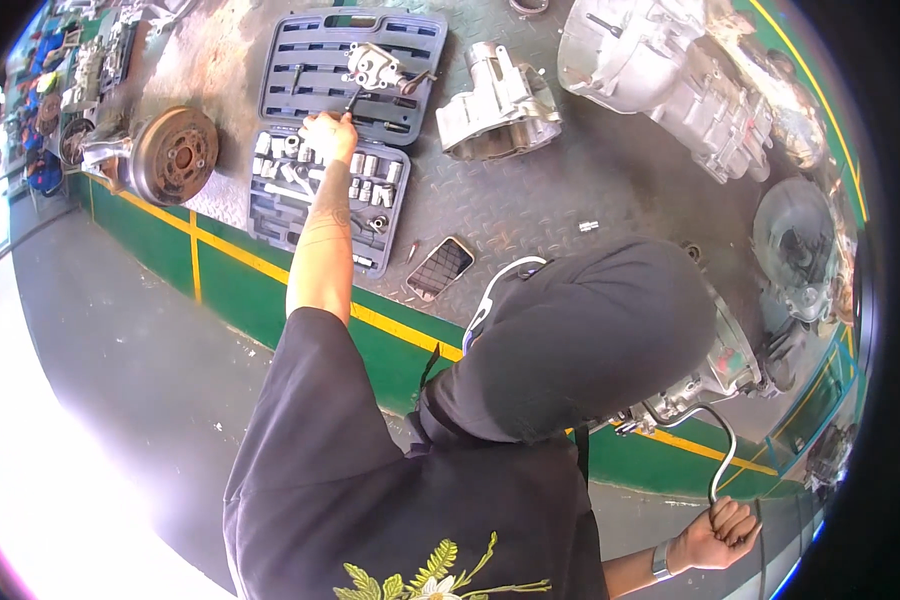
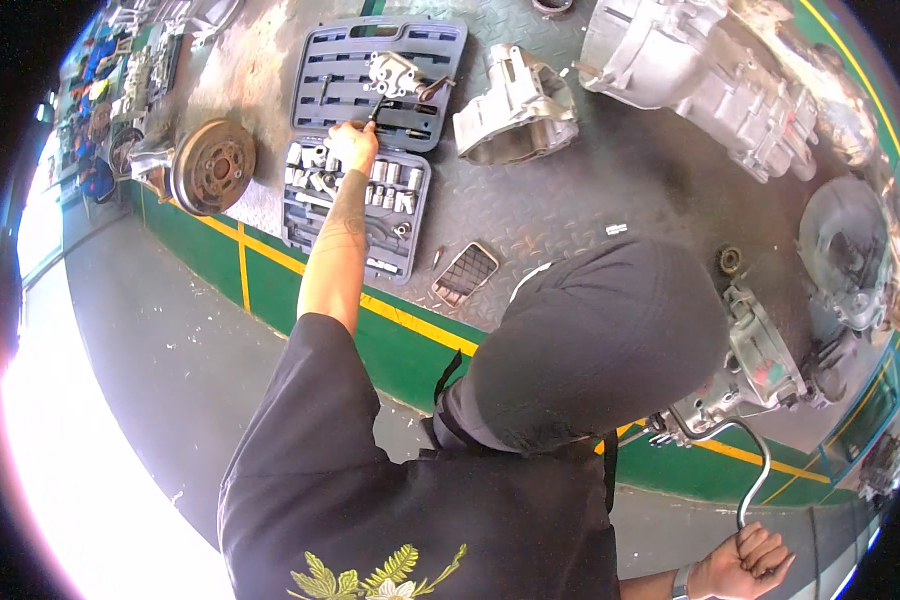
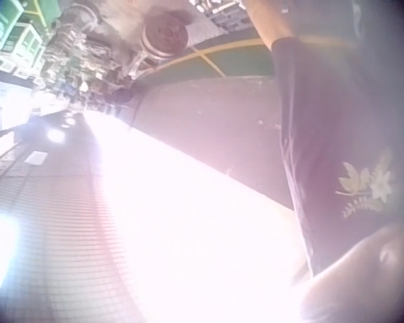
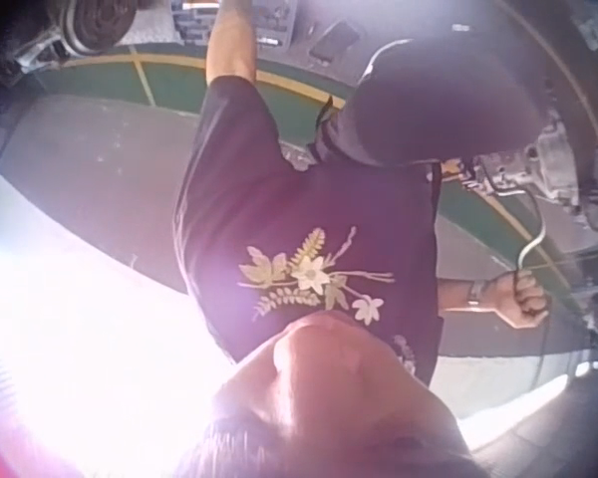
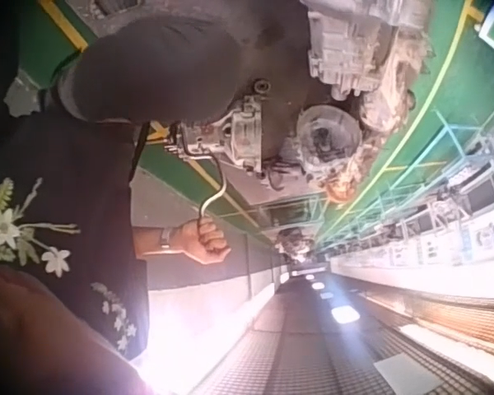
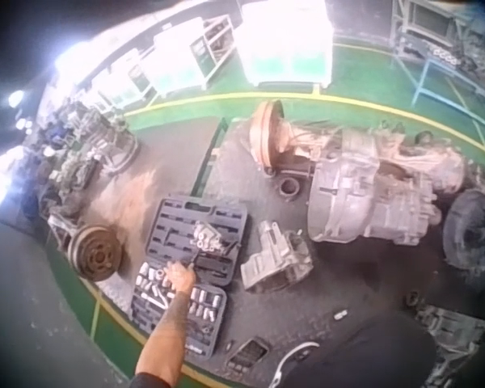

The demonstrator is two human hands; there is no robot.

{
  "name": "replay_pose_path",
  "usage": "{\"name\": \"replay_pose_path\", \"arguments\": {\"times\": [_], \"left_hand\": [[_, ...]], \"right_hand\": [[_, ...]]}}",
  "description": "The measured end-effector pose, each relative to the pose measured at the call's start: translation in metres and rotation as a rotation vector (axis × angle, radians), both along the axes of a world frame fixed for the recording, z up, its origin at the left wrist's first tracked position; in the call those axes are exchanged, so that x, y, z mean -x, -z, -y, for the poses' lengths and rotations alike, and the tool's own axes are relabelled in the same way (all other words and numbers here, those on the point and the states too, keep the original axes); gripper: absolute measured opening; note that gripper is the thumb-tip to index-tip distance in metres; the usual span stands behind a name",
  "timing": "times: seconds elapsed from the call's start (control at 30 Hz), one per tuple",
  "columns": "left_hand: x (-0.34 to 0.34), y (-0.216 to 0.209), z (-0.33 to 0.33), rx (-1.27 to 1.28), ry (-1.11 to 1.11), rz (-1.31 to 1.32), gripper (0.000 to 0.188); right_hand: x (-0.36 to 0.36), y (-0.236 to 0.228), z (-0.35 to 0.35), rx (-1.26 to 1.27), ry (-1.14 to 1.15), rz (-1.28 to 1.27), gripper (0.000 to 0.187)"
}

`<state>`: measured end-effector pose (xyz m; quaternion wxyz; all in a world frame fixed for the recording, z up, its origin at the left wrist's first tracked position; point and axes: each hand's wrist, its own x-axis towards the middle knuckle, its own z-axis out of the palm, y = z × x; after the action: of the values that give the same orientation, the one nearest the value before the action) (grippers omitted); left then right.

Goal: Disassembling and inspecting gears and components within a mechanical gearbox assembly.

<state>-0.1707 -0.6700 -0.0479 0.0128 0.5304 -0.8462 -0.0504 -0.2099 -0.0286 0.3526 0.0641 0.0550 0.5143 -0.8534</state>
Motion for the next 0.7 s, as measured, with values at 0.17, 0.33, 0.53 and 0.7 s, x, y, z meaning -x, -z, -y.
{"name": "replay_pose_path", "arguments": {"times": [0.17,0.33,0.53,0.7], "left_hand": [[-0.005,0.008,0.004,-0.008,0.094,0.021,0.028],[0.005,0.002,-0.037,0.166,0.160,0.060,0.033],[0.018,0.003,-0.051,-0.030,0.105,-0.227,0.023],[0.027,-0.076,-0.086,0.417,0.529,-0.527,0.019]], "right_hand": [[-0.007,0.000,-0.008,-0.141,0.184,-0.042,0.042],[-0.023,0.001,-0.024,-0.057,0.140,-0.050,0.042],[-0.056,-0.011,-0.047,-0.101,0.307,-0.020,0.041],[-0.098,-0.025,-0.040,-0.224,0.752,0.040,0.041]]}}
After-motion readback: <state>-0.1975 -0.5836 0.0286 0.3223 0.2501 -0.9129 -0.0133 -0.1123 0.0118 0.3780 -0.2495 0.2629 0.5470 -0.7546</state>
